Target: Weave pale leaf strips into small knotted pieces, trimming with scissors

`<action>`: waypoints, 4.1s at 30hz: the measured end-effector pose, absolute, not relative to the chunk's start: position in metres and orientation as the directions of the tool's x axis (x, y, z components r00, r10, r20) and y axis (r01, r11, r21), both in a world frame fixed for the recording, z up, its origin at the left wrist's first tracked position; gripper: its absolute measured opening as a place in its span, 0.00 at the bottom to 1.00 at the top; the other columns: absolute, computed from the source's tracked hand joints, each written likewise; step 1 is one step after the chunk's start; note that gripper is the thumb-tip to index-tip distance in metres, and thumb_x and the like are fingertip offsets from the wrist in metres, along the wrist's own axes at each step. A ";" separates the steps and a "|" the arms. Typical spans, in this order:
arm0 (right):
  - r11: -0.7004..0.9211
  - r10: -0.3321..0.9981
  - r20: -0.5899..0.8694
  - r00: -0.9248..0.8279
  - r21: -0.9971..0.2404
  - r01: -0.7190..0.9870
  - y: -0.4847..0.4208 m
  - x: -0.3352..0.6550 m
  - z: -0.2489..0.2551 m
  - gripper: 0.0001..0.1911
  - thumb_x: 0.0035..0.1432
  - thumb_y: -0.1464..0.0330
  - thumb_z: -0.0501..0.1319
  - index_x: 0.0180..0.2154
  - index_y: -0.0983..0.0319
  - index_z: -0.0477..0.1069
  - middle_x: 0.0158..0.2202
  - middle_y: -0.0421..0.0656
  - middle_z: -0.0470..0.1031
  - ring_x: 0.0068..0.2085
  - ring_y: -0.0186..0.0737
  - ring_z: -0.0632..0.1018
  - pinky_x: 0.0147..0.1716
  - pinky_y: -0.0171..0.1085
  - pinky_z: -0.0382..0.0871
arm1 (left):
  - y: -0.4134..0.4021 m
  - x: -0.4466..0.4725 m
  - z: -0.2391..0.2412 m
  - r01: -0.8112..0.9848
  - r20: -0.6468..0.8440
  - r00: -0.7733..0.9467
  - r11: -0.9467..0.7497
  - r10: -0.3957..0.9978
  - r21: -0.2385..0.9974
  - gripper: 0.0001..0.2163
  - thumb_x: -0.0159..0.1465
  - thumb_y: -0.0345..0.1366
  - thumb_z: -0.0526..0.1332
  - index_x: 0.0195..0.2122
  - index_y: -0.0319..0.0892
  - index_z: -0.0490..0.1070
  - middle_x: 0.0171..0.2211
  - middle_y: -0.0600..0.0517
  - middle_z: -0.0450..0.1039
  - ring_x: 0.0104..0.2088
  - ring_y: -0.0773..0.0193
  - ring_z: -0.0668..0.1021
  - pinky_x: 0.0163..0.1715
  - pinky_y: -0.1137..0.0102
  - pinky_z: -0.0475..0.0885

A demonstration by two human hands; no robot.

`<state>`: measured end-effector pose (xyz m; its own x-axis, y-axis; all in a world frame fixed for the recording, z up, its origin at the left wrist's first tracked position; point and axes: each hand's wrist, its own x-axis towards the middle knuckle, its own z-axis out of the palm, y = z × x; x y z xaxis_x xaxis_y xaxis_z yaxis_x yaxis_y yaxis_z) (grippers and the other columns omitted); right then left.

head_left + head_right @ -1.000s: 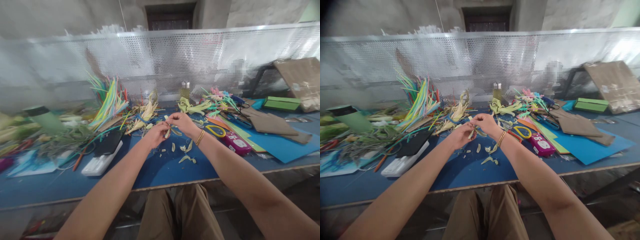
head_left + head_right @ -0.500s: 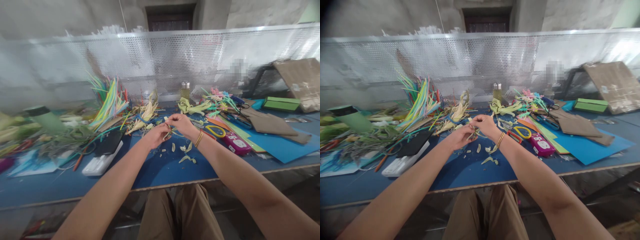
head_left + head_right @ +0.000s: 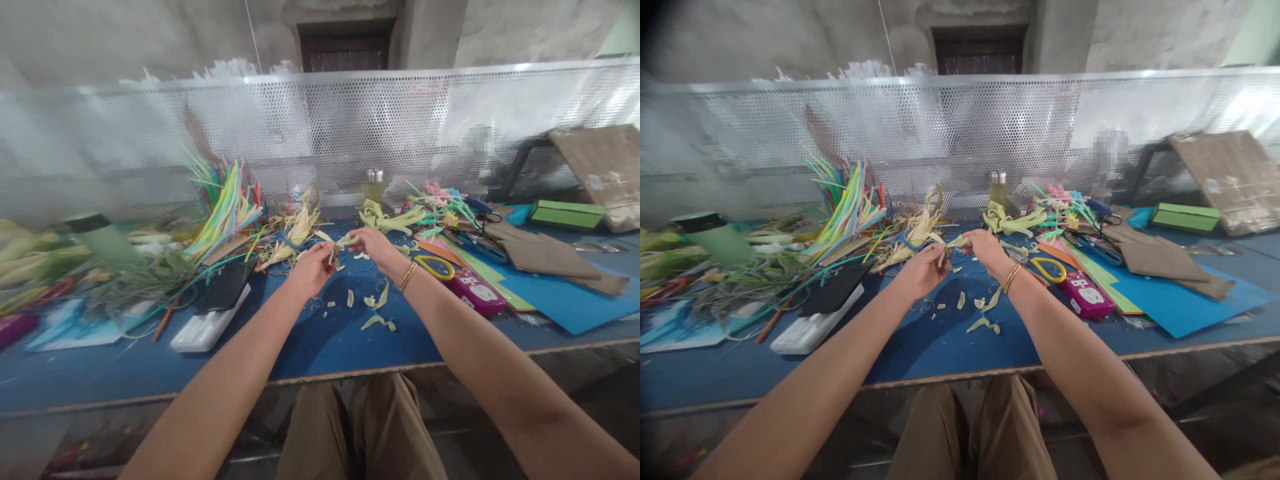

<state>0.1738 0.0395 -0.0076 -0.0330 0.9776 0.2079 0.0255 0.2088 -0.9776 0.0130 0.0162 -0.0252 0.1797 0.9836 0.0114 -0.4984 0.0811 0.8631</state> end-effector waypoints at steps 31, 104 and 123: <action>0.428 0.903 0.419 -0.094 -0.894 0.134 0.030 0.165 -0.011 0.08 0.45 0.64 0.66 0.28 0.62 0.72 0.27 0.40 0.74 0.29 0.33 0.72 0.33 0.36 0.67 | 0.018 0.013 -0.027 -0.437 0.157 0.043 -0.122 0.987 0.891 0.08 0.46 0.32 0.73 0.28 0.40 0.77 0.24 0.54 0.73 0.26 0.70 0.71 0.25 0.73 0.62; 0.394 0.919 0.354 -0.174 -0.847 0.357 0.033 0.174 -0.013 0.22 0.47 0.51 0.64 0.20 0.62 0.65 0.19 0.35 0.56 0.24 0.30 0.56 0.24 0.36 0.50 | 0.021 0.004 -0.026 -0.010 0.236 -0.032 -0.236 0.971 0.972 0.10 0.47 0.42 0.72 0.25 0.42 0.77 0.23 0.52 0.73 0.26 0.66 0.69 0.27 0.70 0.61; 0.466 0.885 0.436 -0.164 -0.831 0.305 0.031 0.170 -0.010 0.15 0.47 0.57 0.64 0.22 0.63 0.71 0.21 0.38 0.67 0.25 0.32 0.63 0.26 0.35 0.55 | 0.017 0.004 -0.026 0.040 0.202 0.069 -0.205 0.977 0.978 0.13 0.46 0.42 0.72 0.30 0.41 0.79 0.22 0.52 0.73 0.23 0.67 0.68 0.25 0.70 0.58</action>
